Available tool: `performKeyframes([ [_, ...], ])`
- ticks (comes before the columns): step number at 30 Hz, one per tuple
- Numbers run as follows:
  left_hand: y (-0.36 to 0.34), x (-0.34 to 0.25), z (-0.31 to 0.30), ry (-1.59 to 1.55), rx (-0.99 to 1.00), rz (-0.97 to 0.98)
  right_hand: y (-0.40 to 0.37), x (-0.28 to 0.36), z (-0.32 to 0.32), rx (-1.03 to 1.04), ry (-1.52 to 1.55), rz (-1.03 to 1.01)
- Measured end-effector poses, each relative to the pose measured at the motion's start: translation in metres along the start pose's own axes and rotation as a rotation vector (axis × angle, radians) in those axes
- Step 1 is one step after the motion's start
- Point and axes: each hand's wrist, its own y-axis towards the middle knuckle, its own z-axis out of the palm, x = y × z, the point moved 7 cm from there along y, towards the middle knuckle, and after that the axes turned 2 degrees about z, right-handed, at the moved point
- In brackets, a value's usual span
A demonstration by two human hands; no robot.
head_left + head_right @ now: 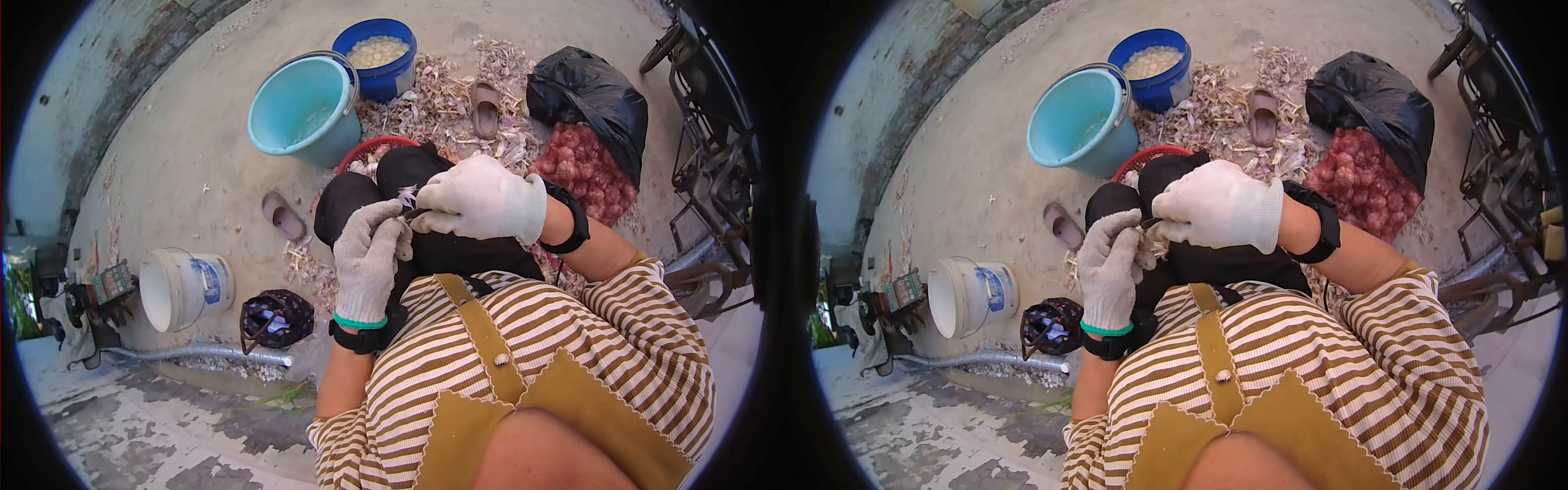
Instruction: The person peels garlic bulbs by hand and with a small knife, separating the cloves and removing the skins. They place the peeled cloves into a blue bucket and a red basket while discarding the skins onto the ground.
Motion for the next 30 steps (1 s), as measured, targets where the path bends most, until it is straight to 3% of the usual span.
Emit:
performKeyframes([
  [10,-0.002,0.0,-0.002,-0.047,0.043,-0.04,-0.001,0.0,0.001,0.094,-0.083,0.039],
  [15,-0.001,0.002,-0.001,-0.022,0.05,-0.077,0.001,0.0,0.002,-0.018,-0.062,-0.078],
  [21,-0.004,0.0,0.002,0.003,0.157,-0.12,0.002,-0.002,0.004,-0.004,0.005,-0.096],
  [28,-0.004,0.012,0.007,-0.355,0.189,-0.188,0.007,-0.001,0.011,-0.112,0.069,-0.095],
  [30,-0.002,0.014,0.008,-0.457,0.197,-0.161,0.008,-0.007,0.012,-0.104,0.047,0.061],
])
